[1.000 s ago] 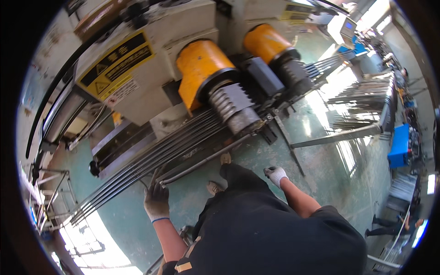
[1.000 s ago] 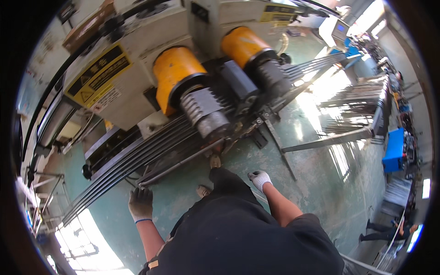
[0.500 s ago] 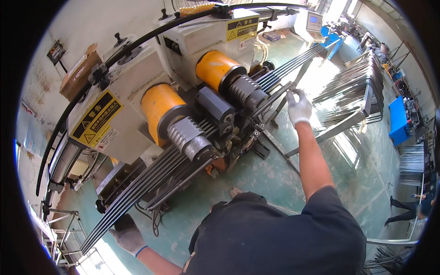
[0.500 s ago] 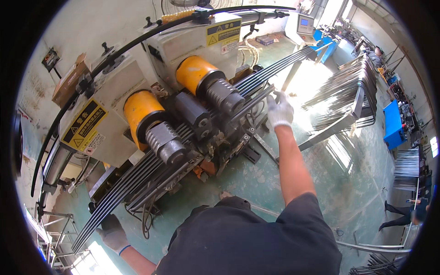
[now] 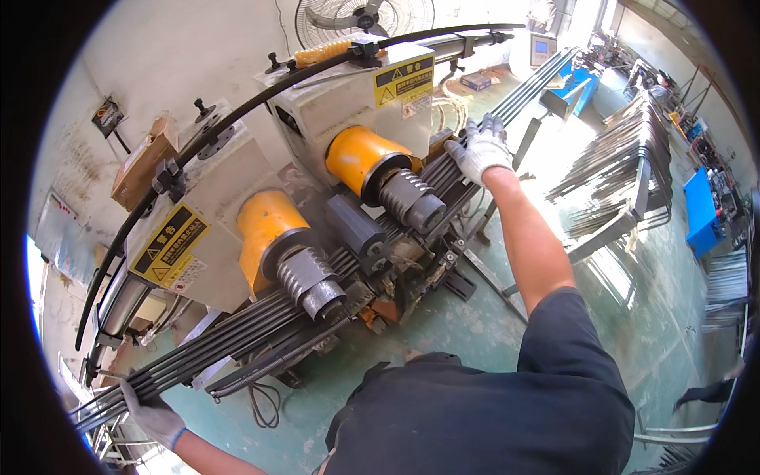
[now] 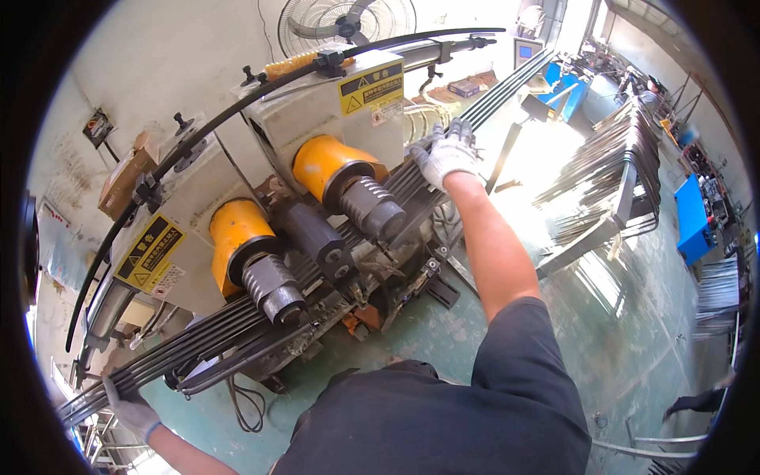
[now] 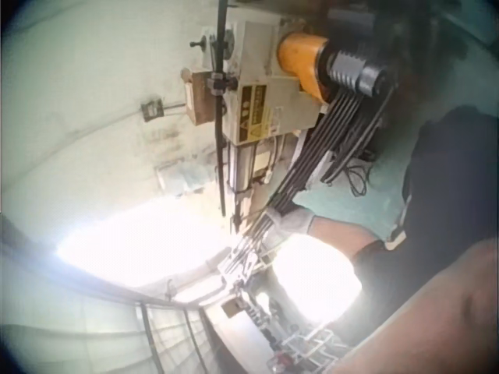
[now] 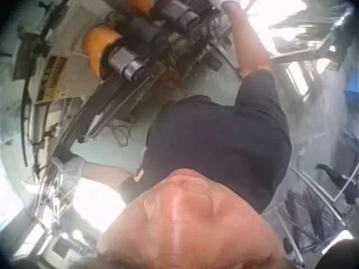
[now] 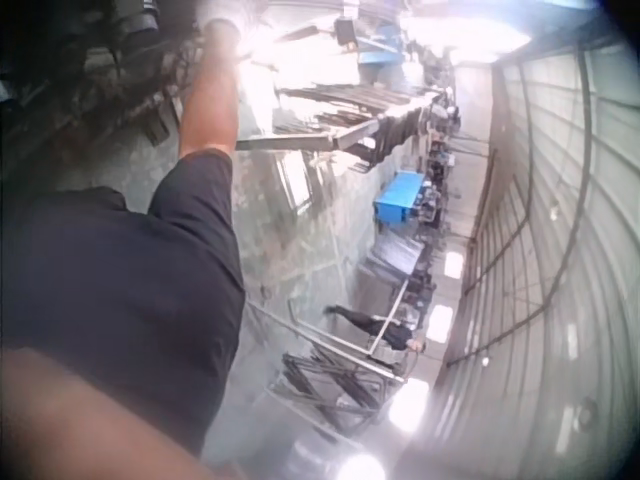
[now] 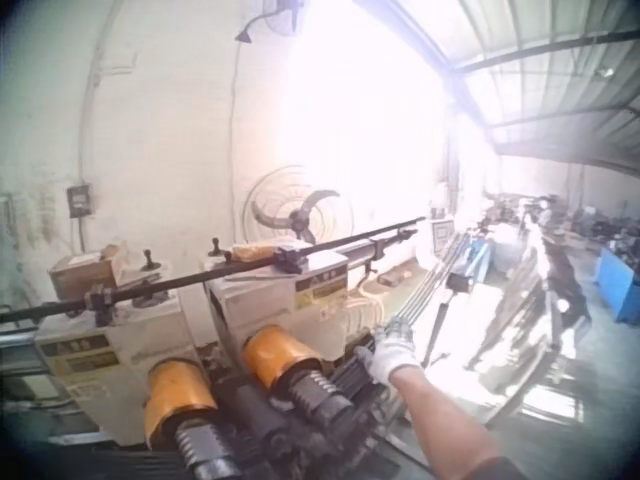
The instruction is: The person operates a metal rod bending machine to form U-shaped pieces from straight rods. They load rods into the machine, retrieve bent pieces, and stack them on a rack. The person also measures a bent piece on a wooden table using a tape measure and places it with other finished pieces.
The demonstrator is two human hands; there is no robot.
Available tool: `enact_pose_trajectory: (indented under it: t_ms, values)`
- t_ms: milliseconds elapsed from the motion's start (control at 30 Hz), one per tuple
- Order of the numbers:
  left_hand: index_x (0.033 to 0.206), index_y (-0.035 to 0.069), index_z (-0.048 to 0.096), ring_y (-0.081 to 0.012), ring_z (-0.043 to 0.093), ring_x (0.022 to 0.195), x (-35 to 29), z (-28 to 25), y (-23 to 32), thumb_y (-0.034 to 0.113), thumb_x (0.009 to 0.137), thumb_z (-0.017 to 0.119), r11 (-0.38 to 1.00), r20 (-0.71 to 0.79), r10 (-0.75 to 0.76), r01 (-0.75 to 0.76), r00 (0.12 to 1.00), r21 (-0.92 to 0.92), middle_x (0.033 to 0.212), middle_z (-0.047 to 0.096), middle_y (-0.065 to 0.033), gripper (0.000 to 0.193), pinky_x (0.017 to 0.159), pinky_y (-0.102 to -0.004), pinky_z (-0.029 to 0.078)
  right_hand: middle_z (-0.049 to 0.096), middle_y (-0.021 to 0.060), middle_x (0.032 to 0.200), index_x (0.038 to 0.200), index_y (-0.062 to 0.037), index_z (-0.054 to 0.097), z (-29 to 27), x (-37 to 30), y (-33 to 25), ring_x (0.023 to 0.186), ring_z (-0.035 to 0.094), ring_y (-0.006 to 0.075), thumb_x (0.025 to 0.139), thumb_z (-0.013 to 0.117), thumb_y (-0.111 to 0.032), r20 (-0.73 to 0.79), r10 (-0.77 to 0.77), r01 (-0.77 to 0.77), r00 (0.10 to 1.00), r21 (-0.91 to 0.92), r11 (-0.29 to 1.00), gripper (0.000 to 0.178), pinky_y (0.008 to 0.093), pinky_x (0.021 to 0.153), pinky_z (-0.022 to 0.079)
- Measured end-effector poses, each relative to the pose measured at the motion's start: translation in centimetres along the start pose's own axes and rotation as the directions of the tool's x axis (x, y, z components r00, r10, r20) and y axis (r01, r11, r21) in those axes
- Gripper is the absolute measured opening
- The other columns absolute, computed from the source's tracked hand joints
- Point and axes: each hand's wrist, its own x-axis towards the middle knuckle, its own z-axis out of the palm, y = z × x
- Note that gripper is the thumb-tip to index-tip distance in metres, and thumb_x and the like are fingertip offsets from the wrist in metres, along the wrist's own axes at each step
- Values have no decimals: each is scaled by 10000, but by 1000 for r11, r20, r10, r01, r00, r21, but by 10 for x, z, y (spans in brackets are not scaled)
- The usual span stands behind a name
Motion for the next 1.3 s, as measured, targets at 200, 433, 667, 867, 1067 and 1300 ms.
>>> enact_pose_trajectory:
  t_ms: [200, 433, 667, 867, 1067, 1300]
  values:
    - [1519, -37, 669, -225, 746, 1185, 24, 68, 68, 234, 1158, 691, 957, 114, 264, -275, 958, 90, 1349, 789, -139, 452, 1081, -378, 592, 120, 239, 1919, 1821, -40, 283, -36, 67, 13, 1784, 33, 427, 1143, 516, -595, -254, 15, -53, 967, -147, 988, 906, 526, 1445, 62]
    - [1554, -24, 659, -195, 775, 1101, -75, 197, 125, 278, 1164, 672, 777, 337, 449, -548, 827, 310, 1246, 794, -141, 493, 998, -319, 616, 247, 331, 1848, 1798, 37, 186, -124, 138, 15, 1715, 290, 448, 1066, 752, -415, -759, 169, 47, 629, 254, 966, 1030, 488, 1414, 257]
    - [1447, -48, 696, -219, 809, 974, -101, 291, 104, 297, 1138, 656, 591, 573, 496, -737, 653, 328, 1176, 818, -175, 464, 928, -354, 636, 830, 256, 1201, 1348, 132, 726, -211, 120, -6, 1028, 843, 322, 1058, 829, -344, -247, 25, 249, 969, 966, -67, 567, 432, 876, 718]
    - [1423, -95, 649, -180, 729, 820, -179, 363, 75, 190, 1066, 667, 542, 705, 460, -799, 540, 259, 977, 758, -123, 457, 786, -364, 608, 848, 169, 1091, 1295, 85, 723, -251, 41, -89, 868, 836, 199, 1130, 662, -181, -307, 38, 296, 951, 938, 180, 318, 325, 836, 688]
    - [1395, -43, 658, -168, 678, 708, -185, 366, 69, 148, 1057, 646, 583, 711, 442, -777, 548, 237, 839, 699, -105, 388, 649, -364, 561, 770, 151, 812, 1064, 36, 743, -257, -9, -150, 666, 734, 178, 1075, 767, -176, -452, -3, 447, 892, 881, 155, 214, 366, 597, 591]
    - [1351, -35, 682, -214, 720, 708, -168, 362, 66, 150, 1078, 649, 507, 713, 497, -832, 496, 225, 802, 712, -134, 332, 682, -389, 600, 835, 79, 900, 1200, 14, 800, -253, -3, -143, 766, 792, 131, 1137, 699, -347, -459, -82, 461, 885, 836, 298, 380, 306, 738, 619]
